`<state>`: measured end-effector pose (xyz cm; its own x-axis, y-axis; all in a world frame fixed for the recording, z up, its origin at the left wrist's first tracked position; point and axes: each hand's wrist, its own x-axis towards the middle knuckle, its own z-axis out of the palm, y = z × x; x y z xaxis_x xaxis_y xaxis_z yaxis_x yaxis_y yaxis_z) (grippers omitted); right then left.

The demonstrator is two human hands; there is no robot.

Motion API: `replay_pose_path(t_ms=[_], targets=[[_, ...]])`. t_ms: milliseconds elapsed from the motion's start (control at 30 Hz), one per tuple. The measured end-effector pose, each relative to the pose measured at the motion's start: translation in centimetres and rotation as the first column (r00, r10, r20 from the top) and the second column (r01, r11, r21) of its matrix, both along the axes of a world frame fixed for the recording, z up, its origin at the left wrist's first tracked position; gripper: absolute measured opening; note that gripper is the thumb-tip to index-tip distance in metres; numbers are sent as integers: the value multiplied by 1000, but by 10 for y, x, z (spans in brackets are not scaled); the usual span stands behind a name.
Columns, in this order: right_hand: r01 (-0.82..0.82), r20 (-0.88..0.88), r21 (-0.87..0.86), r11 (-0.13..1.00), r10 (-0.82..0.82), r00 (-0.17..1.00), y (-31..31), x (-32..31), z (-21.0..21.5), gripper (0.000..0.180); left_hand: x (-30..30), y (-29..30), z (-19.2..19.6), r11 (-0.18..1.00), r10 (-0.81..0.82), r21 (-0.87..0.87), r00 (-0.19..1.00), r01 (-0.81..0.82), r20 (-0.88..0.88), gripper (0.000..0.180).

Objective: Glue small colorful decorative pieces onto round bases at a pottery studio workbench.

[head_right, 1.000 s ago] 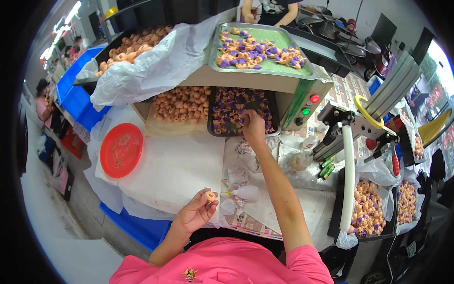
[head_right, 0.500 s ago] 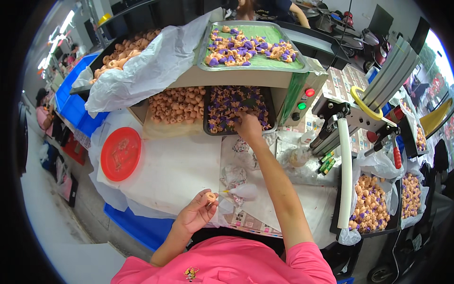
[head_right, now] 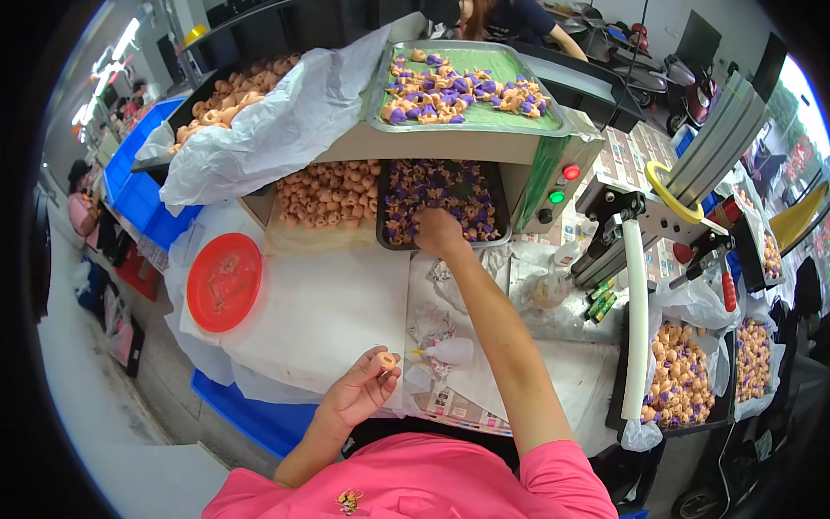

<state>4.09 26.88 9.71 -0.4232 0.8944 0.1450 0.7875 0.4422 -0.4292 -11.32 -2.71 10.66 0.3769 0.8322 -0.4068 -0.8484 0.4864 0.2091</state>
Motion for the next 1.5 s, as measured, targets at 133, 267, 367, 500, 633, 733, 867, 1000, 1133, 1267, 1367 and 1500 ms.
replay_pose_path(t_ms=[133, 267, 367, 500, 633, 733, 867, 1000, 1133, 1267, 1367, 1500], targets=[[63, 11, 16, 998, -63, 998, -6, -5, 1, 16, 6, -2, 1, 1000, -8, -6, 1000, 8, 16, 26], [84, -152, 43, 996, -77, 985, -19, 10, -6, 17, 10, -4, 7, 1000, -20, 7, 1000, 20, 14, 27], [198, -398, 290, 936, -70, 915, -48, 20, 10, 16, 12, -3, 8, 1000, -8, -17, 1000, 8, -4, 27], [-136, -801, -242, 961, -119, 587, -114, 49, 24, 24, 20, 5, 4, 1000, -9, 9, 1000, 9, -1, 29], [-293, -849, -399, 869, -229, 476, -200, 68, 45, 27, 36, 21, -10, 988, -65, 136, 998, 67, -15, 33], [-242, -786, -340, 909, -134, 604, -230, 91, 33, 24, 53, 28, -23, 983, -99, 152, 995, 99, -9, 34], [-219, -810, -384, 897, -214, 546, -250, 108, 15, 24, 75, 28, -30, 982, -141, 119, 988, 146, -56, 34], [-117, -749, -378, 918, -228, 622, -256, 118, 17, 25, 86, 23, -33, 980, -146, 119, 984, 158, -104, 32], [-105, -717, -376, 921, -218, 662, -258, 126, 14, 26, 91, 20, -31, 977, -148, 129, 976, 169, -159, 30], [-151, -757, -350, 924, -184, 627, -259, 132, 4, 27, 93, 18, -30, 964, -170, 161, 957, 211, -234, 29], [-198, -769, -359, 912, -168, 617, -257, 138, 2, 27, 93, 18, -32, 958, -191, 160, 947, 237, -259, 28], [-248, -810, -385, 889, -196, 553, -255, 142, -9, 27, 100, 15, -27, 971, -149, 130, 932, 202, -331, 28]])
